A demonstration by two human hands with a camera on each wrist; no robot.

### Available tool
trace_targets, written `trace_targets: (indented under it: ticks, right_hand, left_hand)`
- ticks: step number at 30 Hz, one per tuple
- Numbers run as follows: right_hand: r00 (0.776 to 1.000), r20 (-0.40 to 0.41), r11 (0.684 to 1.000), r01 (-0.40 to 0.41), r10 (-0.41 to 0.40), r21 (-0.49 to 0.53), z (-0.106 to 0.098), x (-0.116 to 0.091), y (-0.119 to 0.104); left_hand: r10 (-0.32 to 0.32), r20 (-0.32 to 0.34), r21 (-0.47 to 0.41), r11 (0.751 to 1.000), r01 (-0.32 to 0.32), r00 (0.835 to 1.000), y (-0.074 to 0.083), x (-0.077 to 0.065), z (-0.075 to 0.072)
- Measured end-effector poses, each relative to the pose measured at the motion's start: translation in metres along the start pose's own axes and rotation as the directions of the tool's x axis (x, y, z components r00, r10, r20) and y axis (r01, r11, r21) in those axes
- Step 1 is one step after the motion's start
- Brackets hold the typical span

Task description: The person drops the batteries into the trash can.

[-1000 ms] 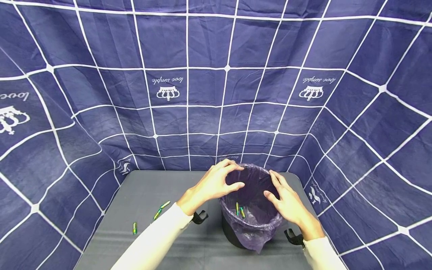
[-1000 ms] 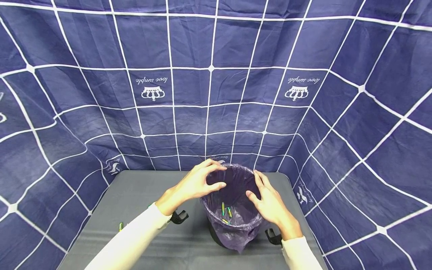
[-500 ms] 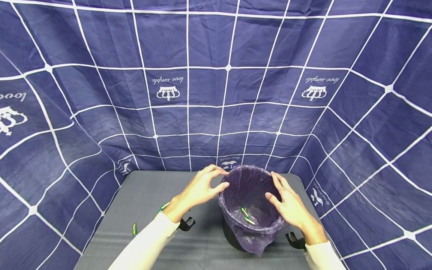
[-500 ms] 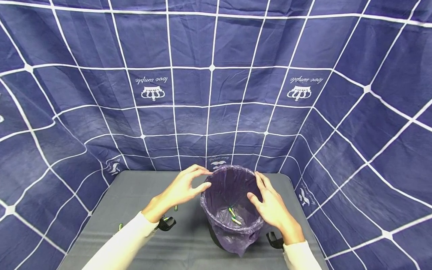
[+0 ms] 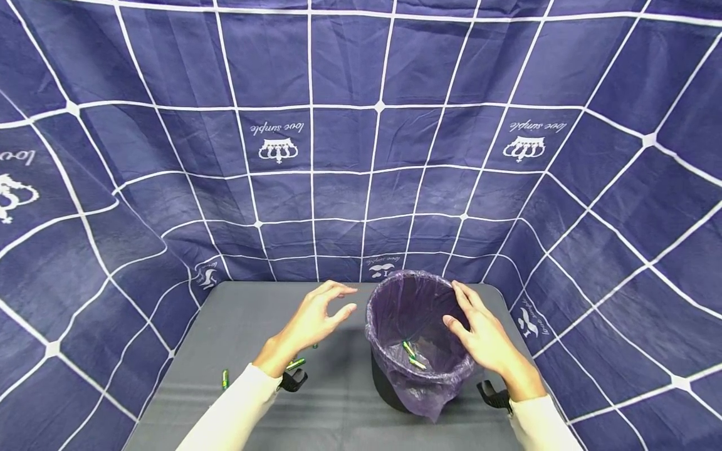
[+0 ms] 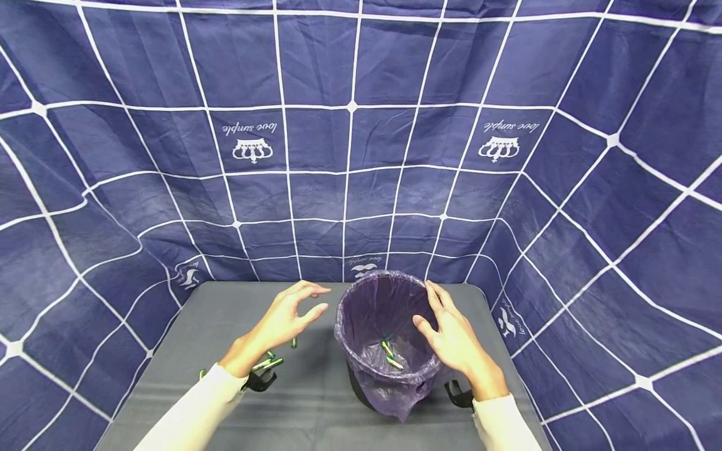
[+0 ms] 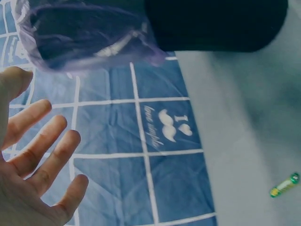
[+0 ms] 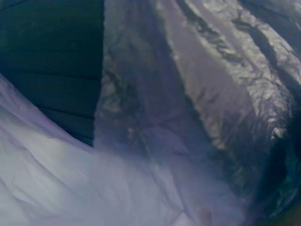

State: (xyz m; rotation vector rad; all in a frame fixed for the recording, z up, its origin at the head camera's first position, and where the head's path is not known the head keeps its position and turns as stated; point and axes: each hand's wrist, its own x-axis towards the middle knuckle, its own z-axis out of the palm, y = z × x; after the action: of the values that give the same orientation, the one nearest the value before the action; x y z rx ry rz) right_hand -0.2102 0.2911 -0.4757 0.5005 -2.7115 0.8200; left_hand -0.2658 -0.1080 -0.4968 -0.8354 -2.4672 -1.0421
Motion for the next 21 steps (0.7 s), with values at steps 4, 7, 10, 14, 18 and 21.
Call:
trace_targets:
  ticks: [4,7,10,14,18,21]
  right_hand:
    - [1.0,0.005,1.0,0.007,-0.007,-0.002,0.0,0.001,-0.001]
    - [1.0,0.005,1.0,0.008,-0.008,-0.001,0.0,0.001,0.0]
    - [1.0,0.006,1.0,0.007,-0.007,-0.003,0.0,0.001,0.002]
    - [1.0,0.012,1.0,0.008,-0.008,-0.008,0.001,0.001,0.004]
    - [1.0,0.013,1.0,0.002,-0.002,-0.006,0.001,0.001,0.003]
    - [1.0,0.012,1.0,0.002,-0.002,-0.008,0.001,0.001,0.002]
  left_hand:
    - [-0.05,-0.019,0.021,0.998,0.051,0.999,-0.017,-0.015,0.002]
    - [-0.092,-0.026,0.029,0.995,0.093,0.995,-0.033,-0.028,0.008]
    - [-0.133,-0.039,0.035,0.99,0.134,0.99,-0.049,-0.041,0.015]
    - [-0.16,-0.058,0.047,0.986,0.163,0.985,-0.066,-0.055,0.02]
    - [-0.164,-0.064,0.059,0.984,0.168,0.984,-0.078,-0.065,0.024]
    - [-0.192,-0.06,0.079,0.977,0.196,0.98,-0.088,-0.072,0.028]
